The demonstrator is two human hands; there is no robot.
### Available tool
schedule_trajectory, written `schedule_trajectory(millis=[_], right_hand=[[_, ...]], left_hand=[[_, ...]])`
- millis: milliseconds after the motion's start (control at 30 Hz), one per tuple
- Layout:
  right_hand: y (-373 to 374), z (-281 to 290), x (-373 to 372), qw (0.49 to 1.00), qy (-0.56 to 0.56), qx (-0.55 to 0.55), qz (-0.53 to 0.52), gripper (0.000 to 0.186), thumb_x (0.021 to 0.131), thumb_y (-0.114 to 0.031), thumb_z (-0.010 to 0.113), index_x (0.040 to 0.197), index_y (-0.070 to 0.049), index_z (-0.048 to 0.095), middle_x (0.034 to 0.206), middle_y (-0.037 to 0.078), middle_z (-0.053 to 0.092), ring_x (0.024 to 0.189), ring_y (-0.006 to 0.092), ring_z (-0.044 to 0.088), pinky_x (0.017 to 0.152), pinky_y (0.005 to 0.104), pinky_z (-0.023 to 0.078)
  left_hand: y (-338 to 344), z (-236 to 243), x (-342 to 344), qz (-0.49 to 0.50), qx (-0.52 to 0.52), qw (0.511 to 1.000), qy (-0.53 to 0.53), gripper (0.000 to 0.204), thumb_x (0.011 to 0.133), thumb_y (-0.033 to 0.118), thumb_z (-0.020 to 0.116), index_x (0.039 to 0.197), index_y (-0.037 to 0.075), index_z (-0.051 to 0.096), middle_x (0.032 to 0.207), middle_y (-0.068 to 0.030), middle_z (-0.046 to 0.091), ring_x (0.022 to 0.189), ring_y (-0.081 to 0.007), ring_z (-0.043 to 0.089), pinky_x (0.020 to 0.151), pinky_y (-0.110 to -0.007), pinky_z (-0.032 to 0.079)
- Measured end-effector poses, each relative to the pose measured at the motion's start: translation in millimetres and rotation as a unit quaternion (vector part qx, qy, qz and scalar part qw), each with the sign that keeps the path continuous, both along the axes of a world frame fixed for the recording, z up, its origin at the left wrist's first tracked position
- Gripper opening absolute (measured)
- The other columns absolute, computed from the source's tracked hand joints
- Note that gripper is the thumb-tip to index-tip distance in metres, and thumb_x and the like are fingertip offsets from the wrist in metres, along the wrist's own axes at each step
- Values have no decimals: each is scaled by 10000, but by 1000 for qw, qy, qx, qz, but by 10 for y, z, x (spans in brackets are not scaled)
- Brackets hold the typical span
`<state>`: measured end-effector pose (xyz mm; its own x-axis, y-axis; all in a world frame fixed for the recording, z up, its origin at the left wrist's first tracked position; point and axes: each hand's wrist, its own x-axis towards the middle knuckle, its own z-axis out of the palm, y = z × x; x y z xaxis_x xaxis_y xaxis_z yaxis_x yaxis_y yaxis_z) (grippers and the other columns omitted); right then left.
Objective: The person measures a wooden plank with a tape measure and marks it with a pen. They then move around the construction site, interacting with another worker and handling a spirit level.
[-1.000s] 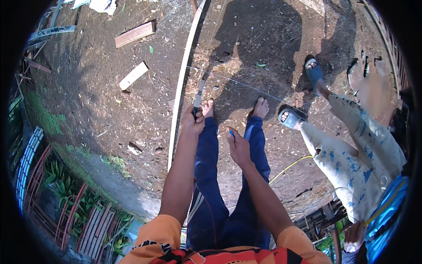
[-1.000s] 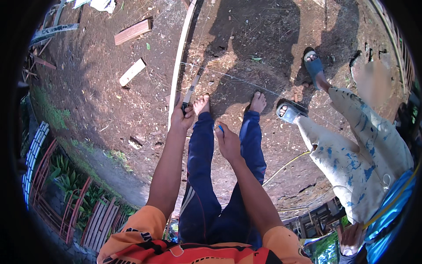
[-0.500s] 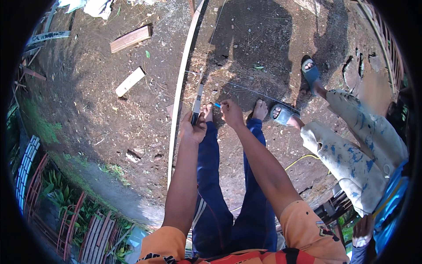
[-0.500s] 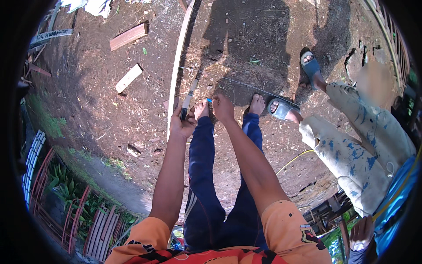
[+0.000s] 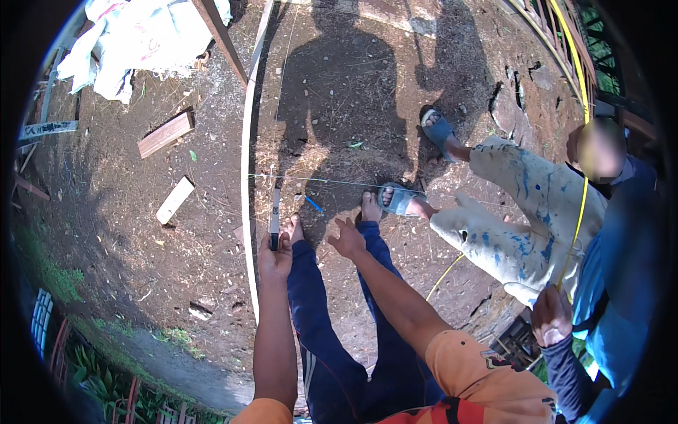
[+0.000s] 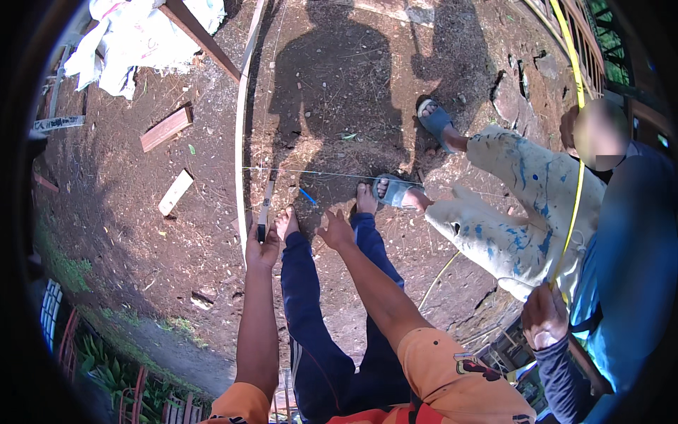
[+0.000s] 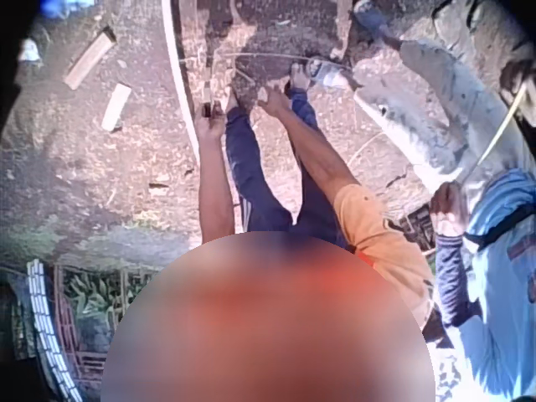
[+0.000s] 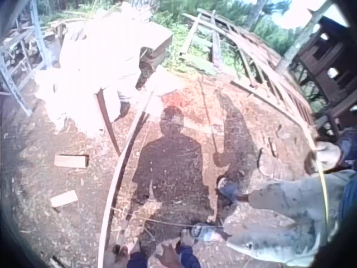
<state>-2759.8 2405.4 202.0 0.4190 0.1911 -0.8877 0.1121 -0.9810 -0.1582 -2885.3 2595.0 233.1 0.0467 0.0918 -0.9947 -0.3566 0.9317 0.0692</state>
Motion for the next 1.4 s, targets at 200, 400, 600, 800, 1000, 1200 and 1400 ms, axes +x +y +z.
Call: schedule_trajectory(millis=[200, 400, 600, 800, 1000, 1200, 1400], right_hand=[[-598, 937, -177, 950, 109, 151, -250, 494, 958, -260, 658, 1306, 80, 569, 909, 80, 697, 764, 110, 675, 699, 261, 534], [-1052, 2006, -443, 933, 104, 127, -320, 408, 962, -228, 660, 1255, 51, 607, 802, 24, 641, 682, 76, 607, 654, 241, 500], [-1210, 2723, -975, 920, 112, 112, -359, 432, 962, -279, 667, 1279, 11, 621, 856, 48, 690, 704, 94, 640, 681, 256, 521], [-1145, 2684, -1387, 919, 186, 81, -339, 454, 969, -301, 636, 1307, 1, 605, 999, 58, 729, 763, 115, 653, 739, 270, 529], [-1236, 2574, -1437, 921, 146, 94, -348, 449, 944, -314, 659, 1280, -17, 641, 875, 95, 715, 722, 143, 687, 689, 296, 531], [-1340, 2526, -1589, 887, 164, 109, -418, 411, 956, -232, 632, 1277, 24, 618, 879, 64, 705, 663, 104, 606, 633, 263, 494], [-1353, 2553, -1715, 930, 172, 52, -319, 414, 933, -303, 667, 1235, -20, 664, 848, 85, 722, 671, 129, 636, 659, 298, 514]], left_hand=[[-66, 10, -7, 15, -23, 1000, 10, 262, 1062, 222, 472, 1084, -26, 554, 875, -165, 660, 743, -261, 684, 588, -303, 585], [-35, -136, -78, -26, 19, 999, -28, 199, 1045, 175, 475, 1050, -8, 552, 829, -138, 654, 638, -225, 624, 564, -305, 533], [27, -50, 10, -86, 41, 995, 16, 192, 1023, 215, 571, 965, 35, 603, 753, -80, 643, 593, -197, 612, 517, -291, 510], [46, 32, 91, -130, 115, 984, 44, 191, 923, 206, 744, 893, 66, 618, 711, -33, 581, 508, -124, 546, 448, -231, 489], [89, -59, 26, -208, 136, 966, 74, 166, 957, 149, 647, 971, -13, 618, 756, -76, 620, 523, -160, 595, 455, -249, 534], [189, -29, 83, -280, 134, 944, 109, 293, 966, 239, 632, 1097, -20, 593, 850, -109, 616, 587, -196, 632, 475, -301, 525], [199, 19, 121, -353, 126, 921, 110, 330, 972, 320, 605, 1111, 21, 602, 859, -88, 618, 618, -196, 655, 452, -303, 498]])
